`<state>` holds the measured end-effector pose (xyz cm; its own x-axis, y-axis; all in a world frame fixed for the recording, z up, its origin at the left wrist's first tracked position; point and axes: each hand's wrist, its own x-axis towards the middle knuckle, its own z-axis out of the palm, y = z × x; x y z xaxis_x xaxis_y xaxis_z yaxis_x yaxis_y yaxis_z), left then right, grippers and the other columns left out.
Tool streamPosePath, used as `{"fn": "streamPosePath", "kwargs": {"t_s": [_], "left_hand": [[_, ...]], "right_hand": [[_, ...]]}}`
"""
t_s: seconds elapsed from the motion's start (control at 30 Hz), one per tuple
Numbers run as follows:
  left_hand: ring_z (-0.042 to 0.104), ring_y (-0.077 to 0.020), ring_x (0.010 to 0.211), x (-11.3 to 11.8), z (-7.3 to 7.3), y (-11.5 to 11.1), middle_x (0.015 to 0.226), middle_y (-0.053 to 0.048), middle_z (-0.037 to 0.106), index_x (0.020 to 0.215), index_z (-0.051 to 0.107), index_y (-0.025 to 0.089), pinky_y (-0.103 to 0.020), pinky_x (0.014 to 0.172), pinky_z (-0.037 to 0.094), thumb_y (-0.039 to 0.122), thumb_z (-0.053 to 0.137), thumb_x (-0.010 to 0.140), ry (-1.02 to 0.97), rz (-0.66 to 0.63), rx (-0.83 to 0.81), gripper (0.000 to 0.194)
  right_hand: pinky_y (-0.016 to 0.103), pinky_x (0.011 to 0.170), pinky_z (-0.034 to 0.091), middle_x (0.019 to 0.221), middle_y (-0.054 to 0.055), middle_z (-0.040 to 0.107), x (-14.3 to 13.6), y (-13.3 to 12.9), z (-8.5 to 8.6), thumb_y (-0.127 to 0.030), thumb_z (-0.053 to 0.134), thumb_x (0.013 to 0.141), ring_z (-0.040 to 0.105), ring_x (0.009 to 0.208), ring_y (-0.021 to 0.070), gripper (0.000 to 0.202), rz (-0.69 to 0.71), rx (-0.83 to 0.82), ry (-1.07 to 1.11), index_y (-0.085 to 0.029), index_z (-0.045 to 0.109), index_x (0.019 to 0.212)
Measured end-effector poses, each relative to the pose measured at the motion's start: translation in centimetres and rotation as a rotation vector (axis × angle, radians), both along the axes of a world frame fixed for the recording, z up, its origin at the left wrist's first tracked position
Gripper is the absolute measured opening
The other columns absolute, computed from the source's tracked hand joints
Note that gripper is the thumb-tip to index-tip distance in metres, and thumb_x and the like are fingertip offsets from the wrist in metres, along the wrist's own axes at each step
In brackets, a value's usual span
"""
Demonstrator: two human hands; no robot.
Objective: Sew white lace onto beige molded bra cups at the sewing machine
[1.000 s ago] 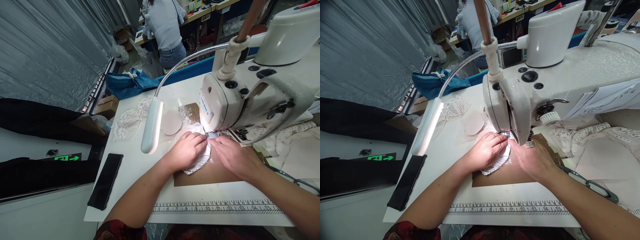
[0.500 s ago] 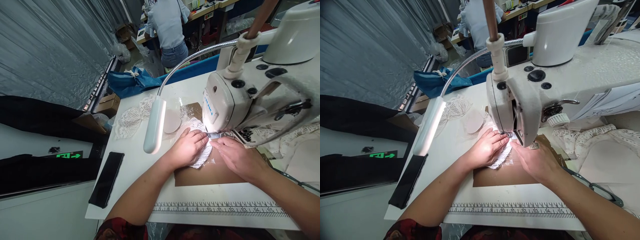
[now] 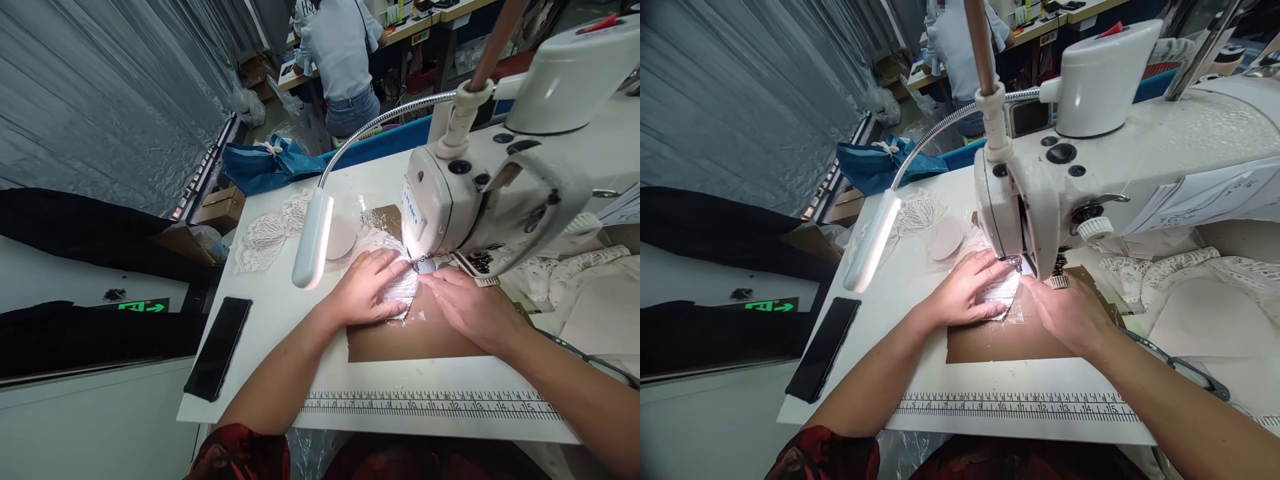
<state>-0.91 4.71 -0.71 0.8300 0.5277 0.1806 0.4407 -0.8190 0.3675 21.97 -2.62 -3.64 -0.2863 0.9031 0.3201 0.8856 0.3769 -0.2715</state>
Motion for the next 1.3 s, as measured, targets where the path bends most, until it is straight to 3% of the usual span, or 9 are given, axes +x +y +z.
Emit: {"fn": "streamPosePath", "kwargs": {"t_s": [0.13, 0.27, 0.43, 0.6, 0.73, 0.87, 1.03, 1.17, 1.3], "left_hand": [[0.051, -0.0268, 0.125, -1.2, 2.6, -0.8, 0.133, -0.016, 0.054, 0.133, 0.050, 0.017, -0.043, 0.104, 0.045, 0.036, 0.058, 0.091, -0.259, 0.101, -0.036, 0.047], [0.062, -0.0207, 0.098, -1.7, 4.8, -2.6, 0.104, -0.010, 0.065, 0.112, 0.060, 0.015, -0.034, 0.085, 0.053, 0.029, 0.057, 0.092, -0.192, 0.119, -0.083, 0.025], [0.061, -0.0203, 0.090, -1.2, 2.4, -3.6, 0.101, -0.010, 0.064, 0.104, 0.063, 0.014, -0.032, 0.076, 0.052, 0.030, 0.054, 0.093, 0.021, 0.163, -0.132, 0.021], [0.057, -0.0153, 0.076, -1.1, 0.4, -2.0, 0.085, -0.005, 0.061, 0.077, 0.059, 0.016, -0.027, 0.070, 0.047, 0.026, 0.049, 0.094, -0.042, 0.272, -0.294, 0.022], [0.061, -0.0158, 0.085, -1.9, 1.3, -0.7, 0.096, -0.007, 0.065, 0.077, 0.058, 0.016, -0.028, 0.079, 0.049, 0.029, 0.046, 0.097, -0.112, 0.149, -0.565, 0.027], [0.056, -0.0234, 0.117, -2.9, 2.8, -1.0, 0.123, -0.010, 0.064, 0.112, 0.063, 0.018, -0.039, 0.104, 0.041, 0.029, 0.057, 0.092, -0.017, -0.048, -0.566, 0.023], [0.062, -0.0195, 0.107, -3.2, 4.9, -1.9, 0.118, -0.010, 0.066, 0.122, 0.061, 0.017, -0.031, 0.094, 0.050, 0.027, 0.055, 0.094, 0.040, -0.165, -0.706, 0.030], [0.064, -0.0193, 0.103, -1.7, 4.5, -0.9, 0.109, -0.010, 0.069, 0.113, 0.064, 0.014, -0.031, 0.094, 0.050, 0.026, 0.049, 0.096, -0.091, -0.077, -0.434, 0.025], [0.059, -0.0217, 0.113, -0.1, 1.5, 0.6, 0.123, -0.011, 0.066, 0.119, 0.063, 0.014, -0.036, 0.100, 0.046, 0.027, 0.047, 0.097, -0.081, -0.174, -0.170, 0.031]], "right_hand": [[0.027, 0.058, 0.043, 0.092, 0.005, 0.070, 0.2, -0.2, 0.4, -0.018, 0.041, 0.091, 0.060, 0.069, 0.0151, 0.037, 0.060, -0.023, 0.027, -0.024, 0.072, 0.109], [0.027, 0.058, 0.039, 0.088, 0.005, 0.067, 0.2, -0.2, 0.0, -0.014, 0.040, 0.091, 0.056, 0.068, 0.0141, 0.036, 0.142, 0.019, 0.025, -0.021, 0.072, 0.107], [0.028, 0.067, 0.039, 0.092, 0.006, 0.064, -0.1, -0.1, -0.1, -0.007, 0.039, 0.088, 0.055, 0.080, 0.0170, 0.042, 0.224, -0.018, 0.007, -0.021, 0.068, 0.115], [0.029, 0.064, 0.036, 0.090, 0.007, 0.062, -0.2, 0.1, 0.1, -0.008, 0.039, 0.086, 0.052, 0.076, 0.0174, 0.044, 0.240, -0.032, -0.003, -0.023, 0.070, 0.114], [0.030, 0.060, 0.032, 0.089, 0.007, 0.061, -0.1, 0.1, -0.2, -0.008, 0.038, 0.086, 0.051, 0.076, 0.0171, 0.044, 0.234, -0.026, -0.026, -0.023, 0.070, 0.112], [0.029, 0.056, 0.029, 0.090, 0.005, 0.062, 0.0, 0.0, -0.4, -0.006, 0.040, 0.083, 0.052, 0.079, 0.0173, 0.044, 0.234, 0.007, -0.036, -0.022, 0.068, 0.113], [0.029, 0.058, 0.030, 0.086, 0.004, 0.063, -0.3, 0.0, 0.0, -0.004, 0.043, 0.081, 0.052, 0.079, 0.0169, 0.041, 0.188, 0.065, -0.065, -0.020, 0.068, 0.110], [0.029, 0.059, 0.030, 0.083, 0.003, 0.063, -0.4, 0.1, 0.2, -0.005, 0.044, 0.082, 0.052, 0.078, 0.0170, 0.038, 0.165, 0.093, -0.085, -0.019, 0.069, 0.107], [0.029, 0.056, 0.027, 0.078, 0.004, 0.061, -0.3, -0.1, 0.4, -0.002, 0.044, 0.079, 0.054, 0.074, 0.0173, 0.041, 0.152, 0.135, -0.126, -0.019, 0.071, 0.104]]}}
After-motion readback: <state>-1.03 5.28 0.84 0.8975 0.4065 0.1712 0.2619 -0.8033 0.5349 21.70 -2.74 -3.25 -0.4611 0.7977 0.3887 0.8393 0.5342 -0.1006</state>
